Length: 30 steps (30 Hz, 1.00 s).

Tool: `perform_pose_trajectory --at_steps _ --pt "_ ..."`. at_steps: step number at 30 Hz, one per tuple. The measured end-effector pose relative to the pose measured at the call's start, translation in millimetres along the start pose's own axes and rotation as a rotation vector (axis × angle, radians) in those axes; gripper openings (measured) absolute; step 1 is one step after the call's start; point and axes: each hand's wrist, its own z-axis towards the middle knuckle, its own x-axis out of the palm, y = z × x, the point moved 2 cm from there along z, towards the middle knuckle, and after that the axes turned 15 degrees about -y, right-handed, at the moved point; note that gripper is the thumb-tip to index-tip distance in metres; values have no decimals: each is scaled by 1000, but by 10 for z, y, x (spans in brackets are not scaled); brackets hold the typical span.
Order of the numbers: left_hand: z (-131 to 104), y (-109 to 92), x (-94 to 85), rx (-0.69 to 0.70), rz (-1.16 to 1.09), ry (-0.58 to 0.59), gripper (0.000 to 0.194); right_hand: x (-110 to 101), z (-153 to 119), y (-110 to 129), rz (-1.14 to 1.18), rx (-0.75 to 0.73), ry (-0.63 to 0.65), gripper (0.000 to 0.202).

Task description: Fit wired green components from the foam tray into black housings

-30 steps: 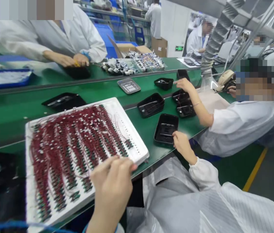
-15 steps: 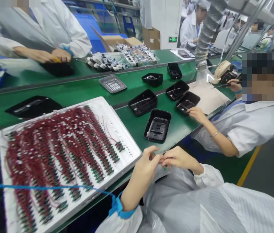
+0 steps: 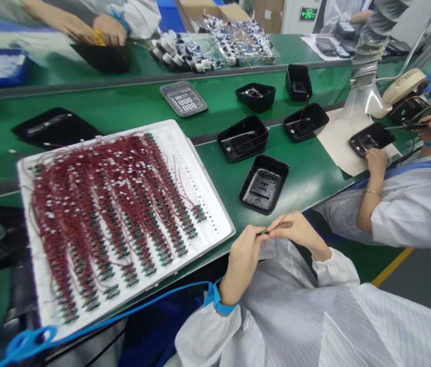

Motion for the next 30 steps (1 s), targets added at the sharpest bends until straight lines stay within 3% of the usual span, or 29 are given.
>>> perform_pose_trajectory --at_steps 4,8,12,16,24,27,30 --pt "142 74 105 -246 -72 7 16 -50 48 47 -96 -126 -174 8" --pt "241 65 254 -307 -112 -15 13 -101 104 69 -169 -164 -297 8" --pt "285 4 354 -222 2 -126 17 -107 57 151 -369 -347 -342 13" --pt "335 -69 399 -72 156 -130 19 -92 -25 247 -549 -472 -313 18" --pt "285 -55 370 282 218 49 25 -216 67 326 -565 -453 -245 14" --pt "204 45 355 326 152 86 28 -245 175 358 -566 -412 -159 17" --pt "115 145 354 328 148 32 31 -200 318 438 -705 -444 -9 23"
